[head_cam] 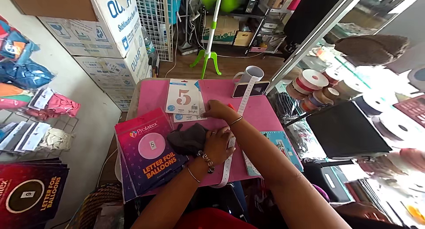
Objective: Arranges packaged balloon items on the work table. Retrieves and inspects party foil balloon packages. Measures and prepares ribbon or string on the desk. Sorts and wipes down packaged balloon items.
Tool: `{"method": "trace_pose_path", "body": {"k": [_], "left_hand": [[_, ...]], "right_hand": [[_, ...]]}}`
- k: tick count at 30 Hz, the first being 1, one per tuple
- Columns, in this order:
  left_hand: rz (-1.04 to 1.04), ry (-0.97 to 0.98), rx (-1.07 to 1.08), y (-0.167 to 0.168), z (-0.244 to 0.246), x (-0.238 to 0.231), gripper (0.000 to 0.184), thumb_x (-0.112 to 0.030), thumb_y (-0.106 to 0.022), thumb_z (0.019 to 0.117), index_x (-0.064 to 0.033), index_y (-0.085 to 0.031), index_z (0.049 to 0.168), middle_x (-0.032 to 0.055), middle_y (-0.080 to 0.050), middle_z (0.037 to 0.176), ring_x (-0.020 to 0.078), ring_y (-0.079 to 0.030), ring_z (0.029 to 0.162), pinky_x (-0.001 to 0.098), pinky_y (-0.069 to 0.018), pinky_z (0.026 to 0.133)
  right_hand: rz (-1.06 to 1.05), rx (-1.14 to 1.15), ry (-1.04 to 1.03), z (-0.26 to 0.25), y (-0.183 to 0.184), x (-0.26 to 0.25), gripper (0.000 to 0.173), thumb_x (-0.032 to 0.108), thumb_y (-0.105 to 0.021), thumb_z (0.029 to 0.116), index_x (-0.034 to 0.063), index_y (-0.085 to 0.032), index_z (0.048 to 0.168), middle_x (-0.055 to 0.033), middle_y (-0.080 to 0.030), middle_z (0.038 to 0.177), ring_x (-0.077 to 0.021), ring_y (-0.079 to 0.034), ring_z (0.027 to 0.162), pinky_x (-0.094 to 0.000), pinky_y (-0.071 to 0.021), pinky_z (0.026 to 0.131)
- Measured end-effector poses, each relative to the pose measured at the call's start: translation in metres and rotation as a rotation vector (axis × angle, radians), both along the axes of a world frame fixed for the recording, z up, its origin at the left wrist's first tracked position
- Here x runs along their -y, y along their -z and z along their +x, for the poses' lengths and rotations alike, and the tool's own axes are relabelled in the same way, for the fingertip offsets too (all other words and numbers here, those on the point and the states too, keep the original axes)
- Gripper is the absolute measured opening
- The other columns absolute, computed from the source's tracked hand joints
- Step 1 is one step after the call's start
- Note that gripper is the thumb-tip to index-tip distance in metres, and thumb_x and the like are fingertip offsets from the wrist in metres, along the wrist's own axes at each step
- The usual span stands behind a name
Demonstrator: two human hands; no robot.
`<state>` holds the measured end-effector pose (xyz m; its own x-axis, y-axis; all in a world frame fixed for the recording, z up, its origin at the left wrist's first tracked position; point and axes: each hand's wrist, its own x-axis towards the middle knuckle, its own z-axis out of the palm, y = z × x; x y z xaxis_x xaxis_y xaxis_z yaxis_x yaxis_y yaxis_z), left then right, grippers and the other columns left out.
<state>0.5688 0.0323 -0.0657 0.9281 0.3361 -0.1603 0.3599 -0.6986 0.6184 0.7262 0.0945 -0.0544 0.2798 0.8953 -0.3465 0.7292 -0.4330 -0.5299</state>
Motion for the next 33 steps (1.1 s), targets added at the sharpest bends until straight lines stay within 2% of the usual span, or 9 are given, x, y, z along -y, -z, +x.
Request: {"method": "trace_pose_path", "body": {"k": [3, 7, 12, 14, 16, 20, 22, 26, 33], "left_hand": [[-0.021, 0.009, -0.018, -0.001, 0.003, -0.001, 0.048, -0.035, -0.061, 0.1004, -0.0198, -0.055, 0.145, 0.005, -0.034, 0.165, 0.0271, -0.032, 0.15, 0.056, -0.0166, 0.121], [-0.001, 0.033, -0.042, -0.006, -0.001, 0.003, 0.048, -0.032, -0.06, 0.1017, -0.0166, -0.053, 0.147, 0.0091, -0.034, 0.165, 0.0293, -0.031, 0.151, 0.0543, -0.0167, 0.123], [0.123, 0.123, -0.06, -0.024, -0.033, 0.027, 0.055, -0.033, -0.062, 0.1009, -0.012, -0.051, 0.15, 0.0153, -0.027, 0.167, 0.0344, -0.018, 0.157, 0.0601, -0.0055, 0.125], [0.172, 0.118, 0.035, -0.022, -0.062, 0.031, 0.053, -0.031, -0.066, 0.0986, -0.0114, -0.055, 0.147, 0.0163, -0.032, 0.165, 0.0375, -0.022, 0.155, 0.0612, -0.0107, 0.124], [0.245, 0.066, 0.167, -0.002, -0.089, 0.032, 0.051, -0.032, -0.071, 0.0943, -0.0118, -0.062, 0.141, 0.0172, -0.042, 0.159, 0.0403, -0.034, 0.15, 0.0621, -0.0224, 0.122], [0.465, 0.077, 0.326, 0.044, -0.115, 0.03, 0.052, -0.045, -0.067, 0.0945, -0.0134, -0.066, 0.135, 0.0132, -0.052, 0.153, 0.0373, -0.045, 0.144, 0.0591, -0.0352, 0.117], [0.525, 0.095, 0.334, 0.048, -0.117, 0.03, 0.055, -0.053, -0.058, 0.0973, -0.0153, -0.065, 0.136, 0.011, -0.053, 0.153, 0.0358, -0.045, 0.145, 0.059, -0.0362, 0.116], [0.56, 0.094, 0.324, 0.049, -0.115, 0.031, 0.062, -0.061, -0.049, 0.0982, -0.0151, -0.065, 0.137, 0.0118, -0.055, 0.151, 0.0357, -0.047, 0.143, 0.0586, -0.0373, 0.115], [0.652, 0.098, 0.353, 0.057, -0.113, 0.03, 0.068, -0.066, -0.042, 0.0984, -0.016, -0.065, 0.138, 0.0132, -0.058, 0.147, 0.0369, -0.052, 0.138, 0.0578, -0.0399, 0.112]], "right_hand": [[0.073, -0.034, -0.057, 0.012, 0.002, 0.008, 0.036, 0.023, -0.08, 0.0905, -0.0064, -0.065, 0.104, -0.0232, -0.066, 0.098, -0.0356, -0.064, 0.094, -0.0563, -0.0503, 0.087], [0.108, -0.036, -0.044, 0.007, -0.003, 0.016, 0.028, 0.018, -0.076, 0.0937, -0.0059, -0.065, 0.104, -0.0221, -0.066, 0.097, -0.0346, -0.064, 0.092, -0.055, -0.0509, 0.086], [0.206, -0.156, 0.069, 0.006, -0.011, 0.023, 0.025, 0.013, -0.066, 0.0999, -0.0054, -0.063, 0.117, -0.0219, -0.066, 0.106, -0.0311, -0.064, 0.095, -0.0502, -0.0524, 0.088], [0.345, -0.222, 0.166, 0.0, -0.022, 0.038, 0.027, 0.014, -0.059, 0.1038, -0.0042, -0.059, 0.124, -0.022, -0.065, 0.112, -0.03, -0.065, 0.097, -0.0488, -0.0536, 0.087], [0.524, -0.183, 0.224, -0.012, -0.028, 0.063, 0.026, 0.014, -0.06, 0.1034, -0.0048, -0.059, 0.121, -0.0207, -0.066, 0.107, -0.0275, -0.066, 0.093, -0.0467, -0.0546, 0.084], [0.721, 0.072, 0.29, -0.045, 0.007, 0.132, 0.028, 0.017, -0.058, 0.1, -0.0065, -0.064, 0.115, -0.0198, -0.069, 0.106, -0.028, -0.067, 0.1, -0.0443, -0.055, 0.088], [0.744, 0.199, 0.307, -0.061, 0.031, 0.16, 0.028, 0.018, -0.059, 0.0993, -0.0062, -0.067, 0.11, -0.0199, -0.069, 0.101, -0.0309, -0.066, 0.094, -0.0466, -0.0545, 0.085], [0.755, 0.349, 0.316, -0.074, 0.061, 0.179, 0.026, 0.02, -0.058, 0.0981, -0.0027, -0.068, 0.108, -0.0138, -0.069, 0.091, -0.0267, -0.066, 0.083, -0.0426, -0.0551, 0.077], [0.719, 0.441, 0.359, -0.082, 0.06, 0.171, 0.029, 0.022, -0.056, 0.1009, -0.0016, -0.069, 0.111, -0.0166, -0.072, 0.097, -0.0342, -0.069, 0.093, -0.0481, -0.0561, 0.086]]}}
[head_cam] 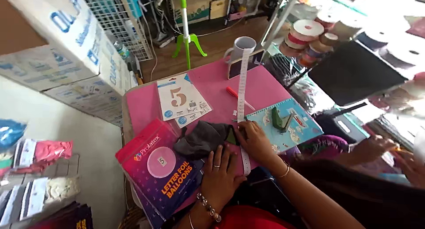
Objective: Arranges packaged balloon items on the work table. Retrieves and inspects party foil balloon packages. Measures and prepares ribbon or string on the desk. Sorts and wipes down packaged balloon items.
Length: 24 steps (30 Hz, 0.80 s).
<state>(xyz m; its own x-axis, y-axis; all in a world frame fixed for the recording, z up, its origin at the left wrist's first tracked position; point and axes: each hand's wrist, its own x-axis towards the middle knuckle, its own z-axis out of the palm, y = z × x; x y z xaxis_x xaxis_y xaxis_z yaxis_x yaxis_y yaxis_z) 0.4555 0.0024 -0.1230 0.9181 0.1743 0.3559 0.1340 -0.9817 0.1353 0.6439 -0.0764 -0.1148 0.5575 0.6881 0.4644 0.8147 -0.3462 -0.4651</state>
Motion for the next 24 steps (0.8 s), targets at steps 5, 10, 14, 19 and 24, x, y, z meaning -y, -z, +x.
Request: {"method": "trace_pose_path", "body": {"k": [5, 10, 14, 19, 24], "left_hand": [[0.065, -0.014, 0.004, 0.0038, 0.0002, 0.0008, 0.071, -0.068, -0.034, 0.1, -0.0173, -0.063, 0.139, 0.0137, -0.057, 0.148, 0.0373, -0.051, 0.139, 0.056, -0.0379, 0.113], [0.106, -0.045, 0.05, 0.0092, 0.0005, 0.0026, 0.07, -0.071, -0.029, 0.1001, -0.0215, -0.064, 0.137, 0.0105, -0.058, 0.147, 0.0337, -0.05, 0.14, 0.052, -0.0349, 0.116], [0.106, -0.058, 0.054, 0.0086, -0.0008, 0.0014, 0.068, -0.071, -0.026, 0.1008, -0.0251, -0.064, 0.133, 0.0062, -0.06, 0.145, 0.0293, -0.049, 0.14, 0.0483, -0.0338, 0.116], [0.109, -0.067, 0.032, 0.0068, -0.003, 0.0044, 0.063, -0.069, -0.028, 0.1018, -0.0265, -0.066, 0.128, 0.0023, -0.063, 0.14, 0.0244, -0.052, 0.137, 0.0458, -0.0345, 0.116], [0.129, -0.058, 0.033, 0.0079, -0.0024, 0.0069, 0.061, -0.066, -0.029, 0.1032, -0.0256, -0.067, 0.128, 0.003, -0.064, 0.139, 0.0244, -0.054, 0.135, 0.0462, -0.0362, 0.115]], "right_hand": [[-0.041, 0.001, 0.019, -0.0022, 0.0006, -0.0008, 0.029, 0.021, -0.052, 0.1025, 0.0002, -0.069, 0.112, -0.0158, -0.072, 0.098, -0.0346, -0.069, 0.095, -0.0481, -0.0562, 0.087], [-0.046, 0.021, 0.007, -0.001, 0.0036, 0.0013, 0.027, 0.02, -0.052, 0.1026, 0.0019, -0.07, 0.112, -0.0152, -0.071, 0.098, -0.0339, -0.069, 0.093, -0.0476, -0.0573, 0.082], [-0.028, 0.018, 0.0, -0.001, 0.0028, 0.0002, 0.026, 0.019, -0.053, 0.1014, 0.0025, -0.071, 0.112, -0.0148, -0.072, 0.099, -0.0345, -0.07, 0.095, -0.0485, -0.0579, 0.081], [-0.008, -0.011, -0.012, -0.0016, 0.0025, 0.0023, 0.027, 0.018, -0.055, 0.101, 0.0011, -0.071, 0.113, -0.0159, -0.072, 0.099, -0.0355, -0.07, 0.095, -0.0486, -0.0578, 0.082], [-0.012, -0.087, -0.043, 0.001, 0.0035, 0.0061, 0.026, 0.016, -0.056, 0.1, -0.0005, -0.071, 0.114, -0.0172, -0.072, 0.101, -0.0373, -0.07, 0.098, -0.0496, -0.057, 0.085]]}}
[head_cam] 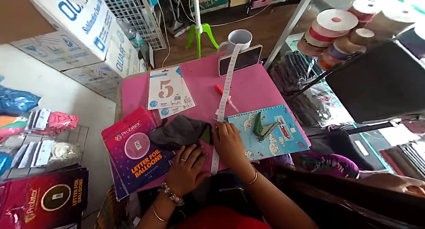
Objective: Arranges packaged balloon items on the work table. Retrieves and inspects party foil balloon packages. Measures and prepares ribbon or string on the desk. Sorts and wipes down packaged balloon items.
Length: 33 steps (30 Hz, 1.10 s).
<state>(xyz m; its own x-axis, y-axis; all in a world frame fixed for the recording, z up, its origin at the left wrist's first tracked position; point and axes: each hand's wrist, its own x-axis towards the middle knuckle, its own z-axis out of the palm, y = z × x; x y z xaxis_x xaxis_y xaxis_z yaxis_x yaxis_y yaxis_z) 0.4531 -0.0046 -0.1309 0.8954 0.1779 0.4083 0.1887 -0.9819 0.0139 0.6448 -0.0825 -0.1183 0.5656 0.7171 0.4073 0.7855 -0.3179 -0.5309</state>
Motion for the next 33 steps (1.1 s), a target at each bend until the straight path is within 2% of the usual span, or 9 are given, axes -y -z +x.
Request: {"method": "trace_pose_path", "body": {"k": [5, 10, 13, 18, 22, 27, 30, 33], "left_hand": [[0.004, 0.024, 0.062, -0.002, 0.0, 0.0, 0.056, -0.062, -0.034, 0.1042, -0.0234, -0.065, 0.129, 0.0054, -0.066, 0.136, 0.025, -0.057, 0.131, 0.0436, -0.0408, 0.112], [-0.018, 0.089, 0.05, -0.004, -0.001, 0.0, 0.056, -0.057, -0.036, 0.1057, -0.0169, -0.069, 0.125, 0.0091, -0.069, 0.13, 0.029, -0.063, 0.124, 0.047, -0.0471, 0.105], [-0.061, 0.153, 0.015, 0.002, -0.001, -0.005, 0.052, -0.052, -0.04, 0.1061, -0.0129, -0.069, 0.125, 0.0116, -0.067, 0.133, 0.0313, -0.06, 0.128, 0.0489, -0.0452, 0.108], [-0.099, 0.137, 0.004, 0.003, -0.004, -0.005, 0.058, -0.056, -0.043, 0.1037, -0.01, -0.063, 0.134, 0.0146, -0.059, 0.143, 0.0359, -0.051, 0.137, 0.0538, -0.0395, 0.112], [-0.139, 0.113, 0.063, 0.004, -0.006, -0.008, 0.061, -0.057, -0.04, 0.1038, -0.0108, -0.059, 0.139, 0.0144, -0.055, 0.147, 0.0357, -0.047, 0.14, 0.0527, -0.035, 0.114], [-0.121, 0.122, 0.042, 0.002, -0.009, -0.005, 0.061, -0.058, -0.041, 0.1036, -0.01, -0.063, 0.134, 0.0156, -0.057, 0.145, 0.0376, -0.048, 0.138, 0.0537, -0.0369, 0.113], [-0.122, 0.137, 0.042, 0.003, -0.009, -0.002, 0.059, -0.057, -0.04, 0.1042, -0.0103, -0.065, 0.131, 0.0161, -0.059, 0.143, 0.0381, -0.051, 0.136, 0.054, -0.0386, 0.112], [-0.141, 0.153, 0.062, 0.001, -0.009, -0.002, 0.055, -0.054, -0.042, 0.1047, -0.0123, -0.068, 0.129, 0.0151, -0.063, 0.138, 0.0372, -0.056, 0.131, 0.0538, -0.0441, 0.109]], "right_hand": [[-0.024, -0.041, -0.03, 0.003, -0.005, -0.001, 0.028, 0.017, -0.054, 0.1015, -0.0035, -0.069, 0.115, -0.022, -0.071, 0.104, -0.0425, -0.068, 0.102, -0.0554, -0.0547, 0.089], [-0.057, -0.081, -0.056, 0.005, -0.004, 0.002, 0.028, 0.011, -0.053, 0.102, -0.0079, -0.064, 0.119, -0.0273, -0.067, 0.112, -0.0456, -0.065, 0.109, -0.0583, -0.0514, 0.095], [-0.052, -0.102, -0.028, 0.006, -0.002, -0.001, 0.027, 0.009, -0.053, 0.1006, -0.0052, -0.066, 0.12, -0.0242, -0.069, 0.114, -0.0422, -0.065, 0.112, -0.0545, -0.0506, 0.099], [-0.023, -0.011, 0.001, 0.004, 0.004, -0.005, 0.024, 0.008, -0.054, 0.0989, -0.0015, -0.068, 0.116, -0.0204, -0.069, 0.112, -0.0389, -0.066, 0.109, -0.0514, -0.0543, 0.092], [-0.044, 0.033, -0.016, 0.005, 0.003, -0.007, 0.022, 0.008, -0.054, 0.0997, -0.0005, -0.068, 0.113, -0.0188, -0.069, 0.11, -0.0374, -0.066, 0.107, -0.0501, -0.0545, 0.092], [-0.088, 0.023, -0.007, 0.001, -0.002, -0.006, 0.024, 0.011, -0.052, 0.1022, -0.0009, -0.067, 0.116, -0.0188, -0.068, 0.11, -0.0371, -0.065, 0.109, -0.0491, -0.0539, 0.093], [-0.098, 0.01, -0.001, -0.001, -0.004, -0.003, 0.027, 0.011, -0.05, 0.1028, -0.0015, -0.066, 0.12, -0.0206, -0.069, 0.114, -0.0383, -0.065, 0.113, -0.051, -0.052, 0.099], [-0.021, 0.025, -0.026, -0.005, -0.007, 0.002, 0.026, 0.012, -0.053, 0.1036, -0.0033, -0.066, 0.121, -0.0238, -0.067, 0.118, -0.041, -0.063, 0.116, -0.0532, -0.0508, 0.101]]}}
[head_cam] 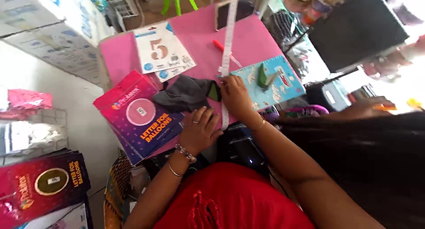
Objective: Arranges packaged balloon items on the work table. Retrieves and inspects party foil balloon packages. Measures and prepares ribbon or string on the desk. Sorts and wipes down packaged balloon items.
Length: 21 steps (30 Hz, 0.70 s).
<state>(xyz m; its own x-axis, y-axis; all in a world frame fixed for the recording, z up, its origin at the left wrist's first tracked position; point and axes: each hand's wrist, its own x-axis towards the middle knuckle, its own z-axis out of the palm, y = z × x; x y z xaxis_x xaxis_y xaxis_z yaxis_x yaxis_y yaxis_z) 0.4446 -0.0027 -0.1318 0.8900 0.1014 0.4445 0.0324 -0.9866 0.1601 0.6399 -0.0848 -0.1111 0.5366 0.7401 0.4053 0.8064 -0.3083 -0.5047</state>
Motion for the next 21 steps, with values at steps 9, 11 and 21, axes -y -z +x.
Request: {"method": "trace_pose_path", "body": {"k": [9, 11, 21], "left_hand": [[-0.062, 0.211, 0.311, -0.028, -0.031, 0.021, 0.027, -0.031, -0.056, 0.1046, -0.0148, -0.074, 0.116, 0.006, -0.072, 0.123, 0.024, -0.064, 0.122, 0.041, -0.0468, 0.108], [-0.02, 0.181, 0.348, -0.038, -0.05, 0.022, 0.025, -0.03, -0.057, 0.1046, -0.0148, -0.073, 0.117, 0.0052, -0.072, 0.123, 0.022, -0.063, 0.123, 0.0378, -0.0446, 0.109], [-0.278, -0.687, 0.398, -0.045, -0.141, -0.028, 0.035, -0.038, -0.05, 0.1051, -0.013, -0.072, 0.118, 0.0087, -0.07, 0.126, 0.0266, -0.059, 0.126, 0.0493, -0.0425, 0.108]], "right_hand": [[-0.174, 0.109, -0.359, -0.017, -0.054, -0.079, 0.04, 0.02, -0.054, 0.104, 0.0015, -0.057, 0.139, -0.0198, -0.057, 0.143, -0.0449, -0.047, 0.136, -0.0659, -0.0405, 0.102], [-0.239, 0.094, -0.407, -0.026, -0.06, -0.099, 0.048, 0.02, -0.054, 0.1049, 0.0016, -0.048, 0.149, -0.0199, -0.047, 0.154, -0.0456, -0.039, 0.144, -0.0678, -0.0366, 0.108], [-0.408, 0.158, -0.356, -0.012, -0.035, -0.152, 0.063, 0.052, -0.043, 0.1058, 0.0046, -0.055, 0.146, -0.0176, -0.047, 0.156, -0.0488, -0.03, 0.149, -0.073, -0.0279, 0.11]]}}
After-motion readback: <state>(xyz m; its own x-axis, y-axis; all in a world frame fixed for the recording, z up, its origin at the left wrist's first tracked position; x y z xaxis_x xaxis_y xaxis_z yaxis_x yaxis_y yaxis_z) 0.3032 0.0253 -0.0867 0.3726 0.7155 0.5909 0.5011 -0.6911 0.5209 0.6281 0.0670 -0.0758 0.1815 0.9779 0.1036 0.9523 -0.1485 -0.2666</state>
